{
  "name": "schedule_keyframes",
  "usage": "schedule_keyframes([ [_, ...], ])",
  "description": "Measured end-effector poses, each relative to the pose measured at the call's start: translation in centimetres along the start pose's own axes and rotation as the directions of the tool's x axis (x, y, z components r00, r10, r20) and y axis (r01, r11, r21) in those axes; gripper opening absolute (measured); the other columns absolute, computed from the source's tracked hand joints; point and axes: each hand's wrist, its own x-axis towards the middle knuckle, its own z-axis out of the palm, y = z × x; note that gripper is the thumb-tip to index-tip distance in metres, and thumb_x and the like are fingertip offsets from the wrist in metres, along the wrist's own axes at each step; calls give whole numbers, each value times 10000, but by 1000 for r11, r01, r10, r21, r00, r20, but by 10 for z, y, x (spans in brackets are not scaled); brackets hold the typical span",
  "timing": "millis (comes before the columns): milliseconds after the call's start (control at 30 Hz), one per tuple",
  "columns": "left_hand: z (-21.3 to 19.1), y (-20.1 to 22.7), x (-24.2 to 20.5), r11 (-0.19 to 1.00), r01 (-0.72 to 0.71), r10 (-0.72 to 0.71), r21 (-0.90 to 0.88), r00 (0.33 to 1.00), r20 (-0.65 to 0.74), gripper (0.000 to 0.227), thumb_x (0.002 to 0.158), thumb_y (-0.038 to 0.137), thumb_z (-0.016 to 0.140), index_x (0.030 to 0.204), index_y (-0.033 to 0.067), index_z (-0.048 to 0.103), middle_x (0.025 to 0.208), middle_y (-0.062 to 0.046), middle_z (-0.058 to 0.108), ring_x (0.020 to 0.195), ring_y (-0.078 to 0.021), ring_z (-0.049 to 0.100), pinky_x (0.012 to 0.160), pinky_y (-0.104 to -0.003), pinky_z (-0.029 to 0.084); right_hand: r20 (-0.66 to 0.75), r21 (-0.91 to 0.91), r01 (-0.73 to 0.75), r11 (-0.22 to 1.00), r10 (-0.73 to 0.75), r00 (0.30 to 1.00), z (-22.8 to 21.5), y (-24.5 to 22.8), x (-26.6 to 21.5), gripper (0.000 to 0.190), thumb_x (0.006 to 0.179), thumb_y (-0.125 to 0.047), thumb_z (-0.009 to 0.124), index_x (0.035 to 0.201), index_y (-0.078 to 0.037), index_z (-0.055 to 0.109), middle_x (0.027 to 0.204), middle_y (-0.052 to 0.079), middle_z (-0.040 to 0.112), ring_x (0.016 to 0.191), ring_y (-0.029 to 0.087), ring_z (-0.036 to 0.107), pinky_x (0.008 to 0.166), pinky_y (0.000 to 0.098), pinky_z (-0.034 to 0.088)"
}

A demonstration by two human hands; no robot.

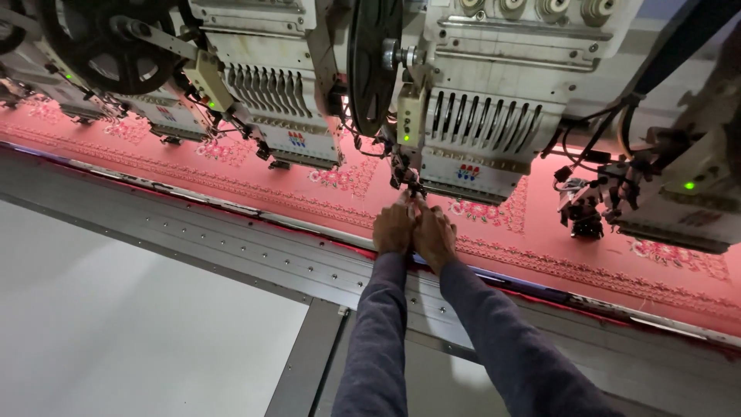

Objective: The person threads pink thread through the needle mechanisms of a row of industrial embroidery machines. They pull the thread through the eye of the needle and guide it into the machine's tension system, repeating this process across multiple units.

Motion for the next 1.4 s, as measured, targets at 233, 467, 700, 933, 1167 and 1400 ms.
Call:
schedule_keyframes([
  [233, -30, 18, -18, 998, 45, -41, -42, 993, 107, 493, 1013, 450, 381, 1420, 268, 590, 1029, -223, 755, 1010, -446, 734, 883, -526, 613, 14, -35, 18, 999, -18, 1000, -5, -2, -1, 699, 954, -215, 515, 1610, -366, 324, 1309, 152, 573, 1256, 413, 586, 1085, 575, 407],
  [467, -16, 3, -8, 996, 46, -37, -71, 993, 115, 469, 1026, 440, 403, 1467, 345, 530, 1070, -206, 751, 1039, -457, 720, 905, -541, 608, -5, -22, 29, 999, -29, 1000, -15, -15, -15, 663, 979, -171, 479, 1616, -292, 341, 1271, 173, 575, 1225, 419, 599, 1058, 554, 419],
  [700, 1, -6, -2, 996, -30, 34, -78, 998, 53, 483, 1011, 449, 397, 1455, 336, 549, 1036, -208, 756, 994, -469, 726, 886, -559, 607, -41, -90, 41, 995, -45, 998, -2, -3, -6, 618, 983, -229, 459, 1589, -286, 353, 1251, 155, 577, 1211, 412, 599, 1030, 537, 434],
  [933, 11, -10, 0, 999, -35, 36, -32, 999, 10, 468, 1010, 418, 420, 1449, 337, 562, 981, -180, 757, 943, -435, 744, 837, -539, 626, -45, -101, 44, 994, -49, 998, -2, -5, -8, 655, 973, -239, 463, 1614, -298, 338, 1262, 138, 564, 1209, 424, 593, 1029, 523, 432],
  [1167, 1, -4, 0, 999, -32, 33, -25, 999, 28, 470, 1019, 410, 391, 1448, 318, 562, 977, -177, 761, 938, -441, 746, 832, -548, 623, -30, -95, 45, 994, -48, 998, -11, -13, -15, 633, 986, -253, 444, 1607, -303, 331, 1273, 137, 548, 1227, 420, 574, 1044, 521, 420],
  [1400, -10, 0, -5, 997, 0, 7, -74, 995, 97, 462, 992, 388, 426, 1428, 345, 574, 1020, -209, 759, 1005, -455, 730, 882, -556, 608, -37, -84, 25, 996, -28, 999, -7, -13, -13, 613, 1000, -273, 451, 1604, -299, 348, 1274, 144, 535, 1220, 419, 574, 1032, 518, 421],
])
